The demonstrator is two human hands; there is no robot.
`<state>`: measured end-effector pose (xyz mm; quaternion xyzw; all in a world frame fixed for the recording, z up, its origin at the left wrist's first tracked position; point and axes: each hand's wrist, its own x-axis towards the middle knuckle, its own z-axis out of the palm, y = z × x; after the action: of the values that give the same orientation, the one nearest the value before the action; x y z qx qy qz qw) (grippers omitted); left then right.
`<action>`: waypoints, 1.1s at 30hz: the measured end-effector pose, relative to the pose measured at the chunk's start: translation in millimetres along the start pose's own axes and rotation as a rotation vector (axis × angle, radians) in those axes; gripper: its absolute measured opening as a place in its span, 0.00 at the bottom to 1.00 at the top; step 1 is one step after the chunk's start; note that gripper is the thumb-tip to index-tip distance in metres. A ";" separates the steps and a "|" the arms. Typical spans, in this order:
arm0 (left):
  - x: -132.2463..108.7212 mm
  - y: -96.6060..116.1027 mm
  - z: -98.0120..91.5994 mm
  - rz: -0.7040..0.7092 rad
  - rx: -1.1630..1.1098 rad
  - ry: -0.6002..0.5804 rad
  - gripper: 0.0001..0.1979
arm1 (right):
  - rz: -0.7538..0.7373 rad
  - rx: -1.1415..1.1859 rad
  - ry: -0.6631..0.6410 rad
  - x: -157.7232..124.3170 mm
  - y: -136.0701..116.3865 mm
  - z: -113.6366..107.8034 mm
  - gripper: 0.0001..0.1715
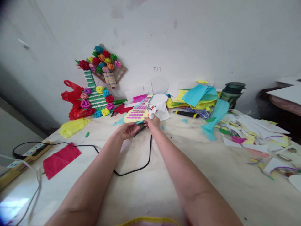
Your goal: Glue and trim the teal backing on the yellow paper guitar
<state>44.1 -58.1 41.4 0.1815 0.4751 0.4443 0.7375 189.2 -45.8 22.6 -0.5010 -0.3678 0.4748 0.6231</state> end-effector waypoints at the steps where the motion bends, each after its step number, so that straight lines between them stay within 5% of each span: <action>1: 1.6 0.2 -0.3 0.009 0.004 0.007 0.08 | 0.003 -0.003 0.000 0.6 0.1 -0.3 0.07; 16: 13.0 18.9 -12.0 0.025 -0.167 -0.025 0.09 | -0.064 -0.041 -0.070 -0.2 -2.0 -2.8 0.18; 25: 0.2 36.5 -26.6 -0.004 -0.472 -0.270 0.09 | -0.111 0.050 -0.153 -2.8 -5.4 -2.6 0.17; 33: 1.1 39.5 -29.1 0.006 -0.429 -0.222 0.06 | -0.107 0.057 -0.154 0.9 -4.0 -5.1 0.14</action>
<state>0.1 -40.4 54.0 0.0699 0.2854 0.5146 0.8055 195.1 -46.5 25.3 -0.4247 -0.4271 0.4881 0.6316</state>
